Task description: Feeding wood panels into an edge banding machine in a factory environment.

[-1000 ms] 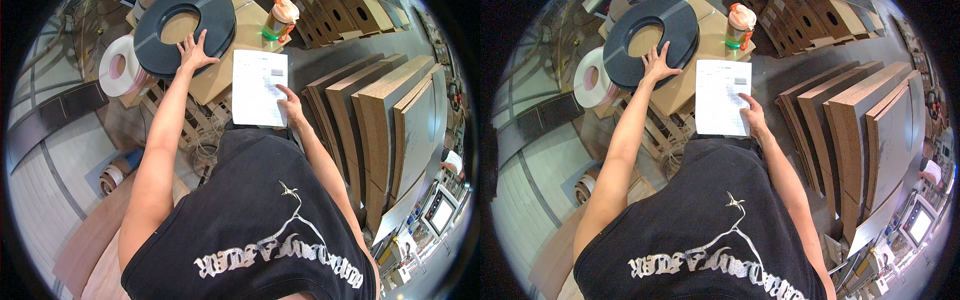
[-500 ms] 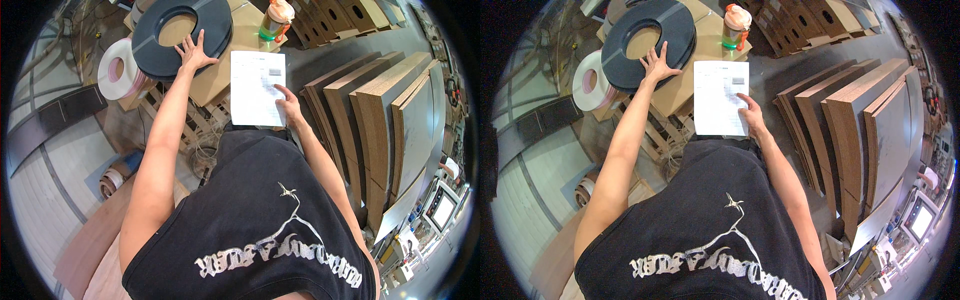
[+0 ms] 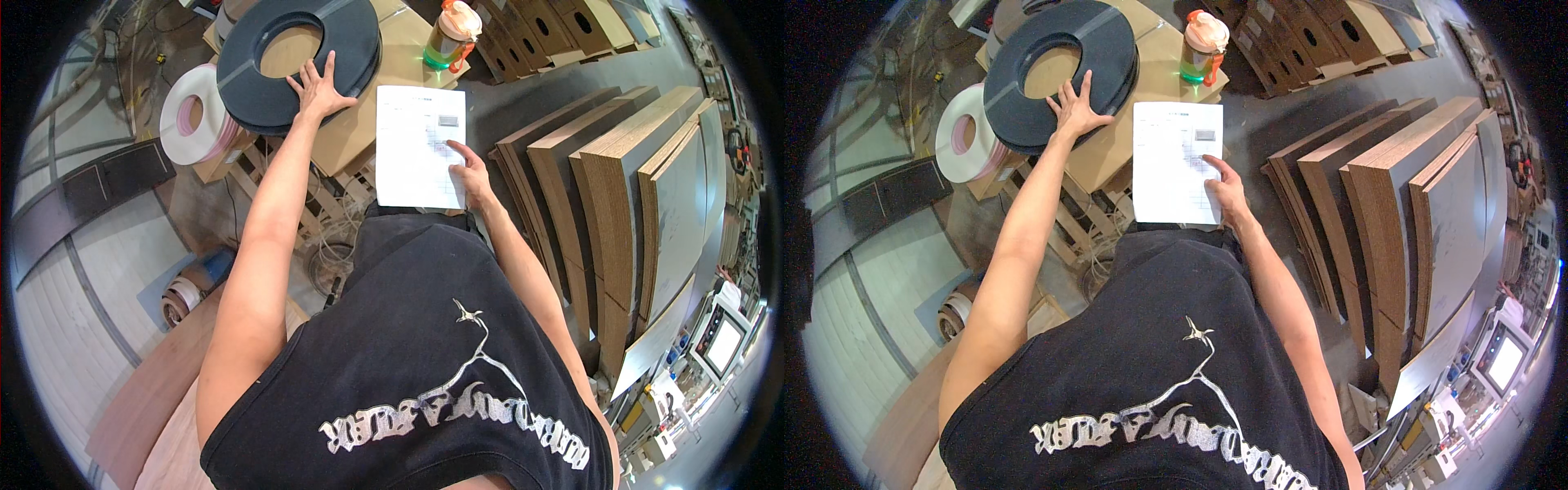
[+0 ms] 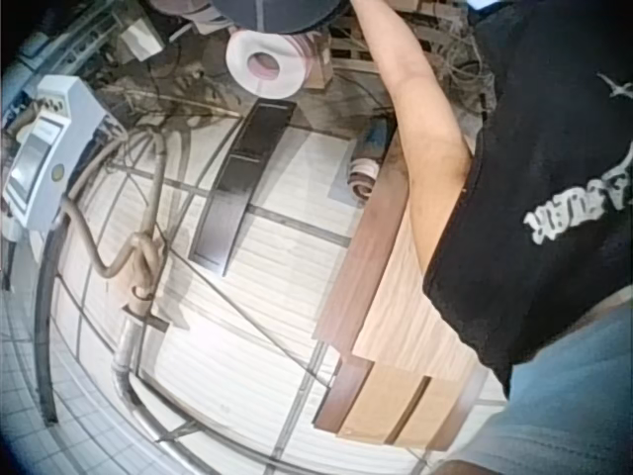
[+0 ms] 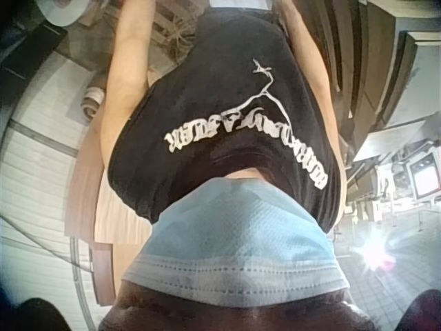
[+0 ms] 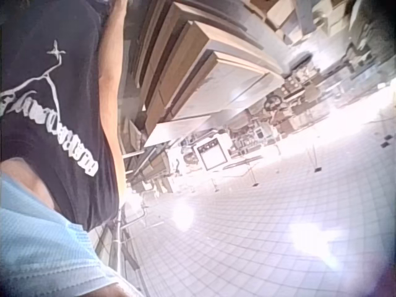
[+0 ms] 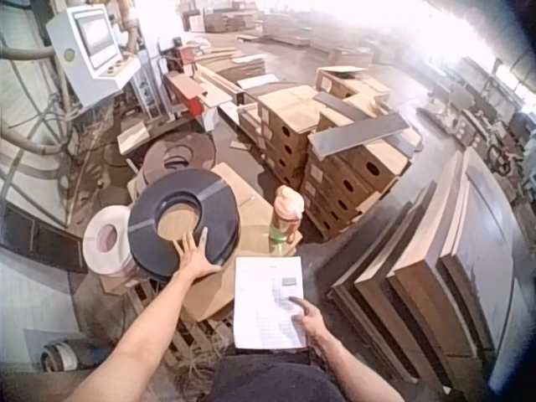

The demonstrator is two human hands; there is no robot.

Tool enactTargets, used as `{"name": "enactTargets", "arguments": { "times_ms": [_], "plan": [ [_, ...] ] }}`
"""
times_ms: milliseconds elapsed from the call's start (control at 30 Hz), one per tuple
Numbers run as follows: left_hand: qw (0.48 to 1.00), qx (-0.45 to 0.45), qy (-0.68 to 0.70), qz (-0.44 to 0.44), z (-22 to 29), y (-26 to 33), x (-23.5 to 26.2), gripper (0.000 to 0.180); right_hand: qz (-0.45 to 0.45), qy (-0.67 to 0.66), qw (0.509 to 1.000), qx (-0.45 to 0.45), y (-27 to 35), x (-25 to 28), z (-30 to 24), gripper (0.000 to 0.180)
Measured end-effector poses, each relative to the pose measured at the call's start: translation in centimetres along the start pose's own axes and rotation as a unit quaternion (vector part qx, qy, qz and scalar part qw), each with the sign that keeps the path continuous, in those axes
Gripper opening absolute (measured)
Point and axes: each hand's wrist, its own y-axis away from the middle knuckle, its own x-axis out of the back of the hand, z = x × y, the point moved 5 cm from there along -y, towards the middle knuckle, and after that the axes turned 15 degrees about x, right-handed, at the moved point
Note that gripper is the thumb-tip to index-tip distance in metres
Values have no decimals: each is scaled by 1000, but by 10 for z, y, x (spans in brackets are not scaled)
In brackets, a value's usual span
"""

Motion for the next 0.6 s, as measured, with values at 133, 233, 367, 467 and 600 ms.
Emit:
{"name": "enactTargets", "arguments": {
  "times_ms": [133, 233, 367, 467, 600],
  "plan": [
    [1000, -5, 7, 6, -2, 0, -2, 135, 1, 2, 1000, 2, 1, -2, -4, 68],
    [1000, -7, 10, 4, -4, 0, -4, 136, 1, 1, 1000, 4, 1, -3, -4, 69],
    [1000, -12, 13, 1, 0, -3, -2, 136, 8, -36, 999, 25, -5, -1, 1, 73],
    [1000, -11, 12, -3, -1, -4, -5, 137, 9, -46, 998, 32, -6, -1, 2, 75],
    [1000, -9, 12, -10, -3, -5, -8, 137, 4, -52, 998, 25, -4, -3, -2, 77]
  ]
}}
